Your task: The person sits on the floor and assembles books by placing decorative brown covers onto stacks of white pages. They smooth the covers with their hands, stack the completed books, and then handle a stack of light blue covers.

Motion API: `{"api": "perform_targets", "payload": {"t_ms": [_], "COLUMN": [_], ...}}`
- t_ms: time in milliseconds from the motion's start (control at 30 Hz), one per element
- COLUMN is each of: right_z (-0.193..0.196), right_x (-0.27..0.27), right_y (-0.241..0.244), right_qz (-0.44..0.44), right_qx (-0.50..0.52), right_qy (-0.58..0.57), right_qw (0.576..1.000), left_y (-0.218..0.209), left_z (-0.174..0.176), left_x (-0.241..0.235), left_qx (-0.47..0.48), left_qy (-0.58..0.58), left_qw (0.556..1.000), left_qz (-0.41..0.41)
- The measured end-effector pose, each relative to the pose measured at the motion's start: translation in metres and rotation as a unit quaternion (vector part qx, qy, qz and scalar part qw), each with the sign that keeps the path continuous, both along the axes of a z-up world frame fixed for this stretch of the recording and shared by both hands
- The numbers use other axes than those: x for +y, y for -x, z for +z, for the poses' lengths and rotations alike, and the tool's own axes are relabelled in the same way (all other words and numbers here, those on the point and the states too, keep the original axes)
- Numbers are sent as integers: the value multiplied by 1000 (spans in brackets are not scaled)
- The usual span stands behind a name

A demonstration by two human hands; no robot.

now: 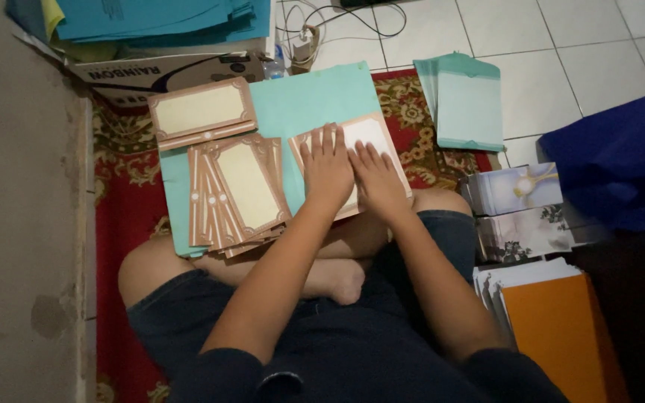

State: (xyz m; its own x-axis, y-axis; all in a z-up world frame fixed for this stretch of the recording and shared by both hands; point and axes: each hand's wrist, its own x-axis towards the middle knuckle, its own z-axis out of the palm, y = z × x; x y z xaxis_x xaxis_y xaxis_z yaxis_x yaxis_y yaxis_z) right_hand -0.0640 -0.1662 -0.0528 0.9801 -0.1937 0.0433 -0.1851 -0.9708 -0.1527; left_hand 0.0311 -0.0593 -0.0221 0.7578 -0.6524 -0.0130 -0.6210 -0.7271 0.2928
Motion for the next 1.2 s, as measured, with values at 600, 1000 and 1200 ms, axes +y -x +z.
{"api": "perform_targets", "payload": {"t_ms": [600, 1000, 1200], "right_z": [-7, -34, -6], "right_x": [-8, 2, -7], "right_y": [-25, 28, -34], "right_qz": [-9, -14, -6], "right_qx": [6, -6, 9], "right_qy": [-5, 12, -9], "right_qw": [1000, 1000, 1000], "left_y": [15, 16, 17], "left_z": [-5, 11, -17], "left_x": [10, 17, 20], "left_qx": [-15, -22, -31], "left_qy": [3, -1, 18], "left_qw": [999, 999, 998], "left_qz": [-49, -35, -54]}}
